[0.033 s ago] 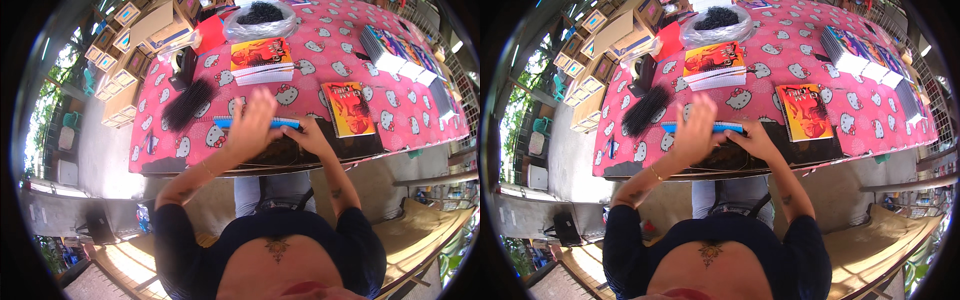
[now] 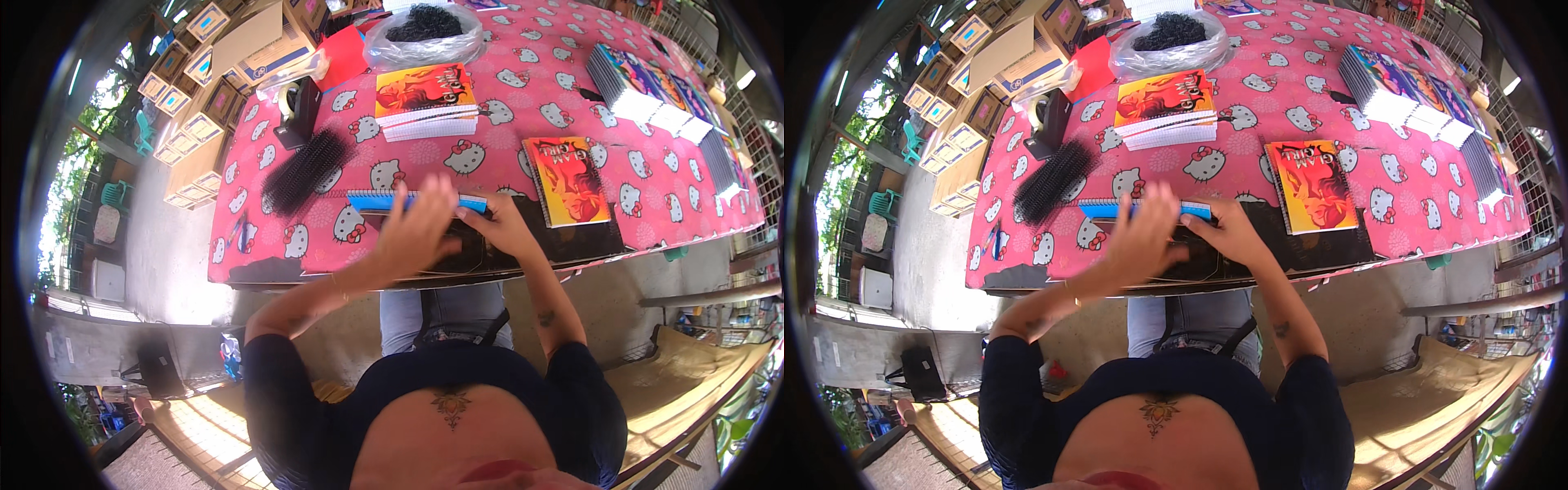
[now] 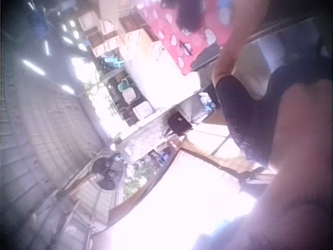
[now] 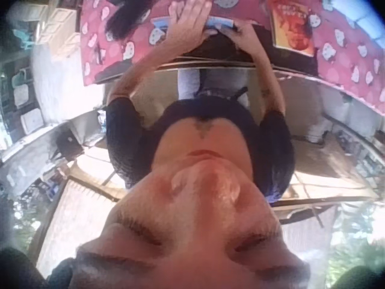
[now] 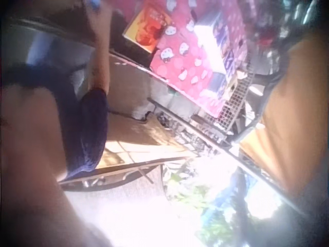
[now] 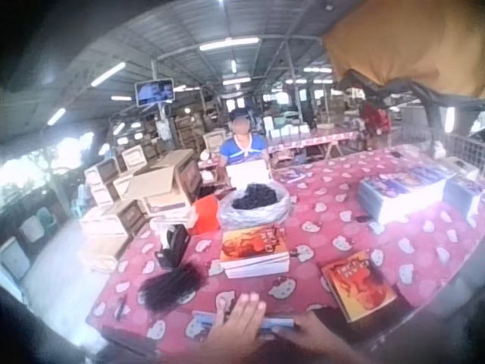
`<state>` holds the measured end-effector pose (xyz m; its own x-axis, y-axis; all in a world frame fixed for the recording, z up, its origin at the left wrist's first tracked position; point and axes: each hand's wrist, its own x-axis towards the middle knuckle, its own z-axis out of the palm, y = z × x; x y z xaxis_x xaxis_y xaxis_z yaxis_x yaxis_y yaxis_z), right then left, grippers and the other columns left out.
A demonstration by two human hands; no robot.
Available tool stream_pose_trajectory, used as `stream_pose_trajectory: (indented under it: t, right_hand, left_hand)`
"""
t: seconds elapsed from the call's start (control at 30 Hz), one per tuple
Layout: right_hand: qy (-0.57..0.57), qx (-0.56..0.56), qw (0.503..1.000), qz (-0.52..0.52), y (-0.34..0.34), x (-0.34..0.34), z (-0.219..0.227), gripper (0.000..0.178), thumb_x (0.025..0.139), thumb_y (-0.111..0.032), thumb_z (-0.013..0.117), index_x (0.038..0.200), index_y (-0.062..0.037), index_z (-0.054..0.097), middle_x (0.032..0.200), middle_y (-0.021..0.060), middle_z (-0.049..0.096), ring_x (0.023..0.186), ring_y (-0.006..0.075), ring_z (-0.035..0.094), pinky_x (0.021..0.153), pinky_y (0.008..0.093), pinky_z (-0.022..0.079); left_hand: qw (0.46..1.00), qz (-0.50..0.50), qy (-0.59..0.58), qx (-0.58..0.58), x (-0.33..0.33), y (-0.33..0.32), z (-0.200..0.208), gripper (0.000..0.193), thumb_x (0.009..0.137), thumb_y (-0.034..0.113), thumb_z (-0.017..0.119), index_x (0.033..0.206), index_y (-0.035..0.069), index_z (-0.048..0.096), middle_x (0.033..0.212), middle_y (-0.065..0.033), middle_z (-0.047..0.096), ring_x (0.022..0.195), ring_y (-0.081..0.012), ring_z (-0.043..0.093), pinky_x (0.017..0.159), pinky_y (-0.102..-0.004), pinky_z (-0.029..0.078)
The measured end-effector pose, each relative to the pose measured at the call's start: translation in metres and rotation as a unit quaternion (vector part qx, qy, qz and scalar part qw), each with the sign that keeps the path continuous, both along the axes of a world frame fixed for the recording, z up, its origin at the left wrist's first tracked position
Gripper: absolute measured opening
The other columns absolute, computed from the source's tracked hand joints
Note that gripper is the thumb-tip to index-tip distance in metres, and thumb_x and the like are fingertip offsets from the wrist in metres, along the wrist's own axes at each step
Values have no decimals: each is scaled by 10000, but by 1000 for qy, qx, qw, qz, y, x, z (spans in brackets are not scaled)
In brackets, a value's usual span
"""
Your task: The person inserts plastic spirals into the pre-punched holes of several notebooks by hand and arranges the completed books on a table.
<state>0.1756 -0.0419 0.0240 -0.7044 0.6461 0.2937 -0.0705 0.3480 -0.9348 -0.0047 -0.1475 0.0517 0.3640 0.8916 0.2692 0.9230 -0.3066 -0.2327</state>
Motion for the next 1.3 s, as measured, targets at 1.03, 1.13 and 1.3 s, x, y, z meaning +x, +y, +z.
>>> stream_pose_trajectory:
  t: [1.03, 1.13, 1.3]
  right_hand:
    - [-23, 104, 994, 10, 29, 22, 32, 103, 815, -10, 695, 903, 6, 644, 828, 74, 645, 752, 137, 645, 726, 266, 518]
    - [-56, 145, 984, -92, 12, 12, 31, 199, 766, -24, 726, 947, -4, 646, 879, 110, 654, 773, 191, 662, 733, 287, 519]
    - [99, 233, 959, -129, -41, 19, 92, 410, 777, -65, 756, 1158, -5, 617, 1054, 164, 656, 924, 285, 670, 793, 349, 525]
  left_hand:
    - [952, -61, -280, 109, 13, 18, 27, 174, 853, 178, 718, 981, 66, 680, 817, -76, 671, 791, -271, 669, 985, -488, 438]
    - [956, -46, -278, 75, 8, 10, 39, 151, 838, 94, 693, 983, 53, 681, 821, -102, 669, 785, -289, 668, 829, -440, 515]
    - [918, -195, -344, 27, -21, -4, 134, 221, 819, 24, 681, 1038, 22, 700, 892, -134, 686, 736, -304, 641, 654, -388, 506]
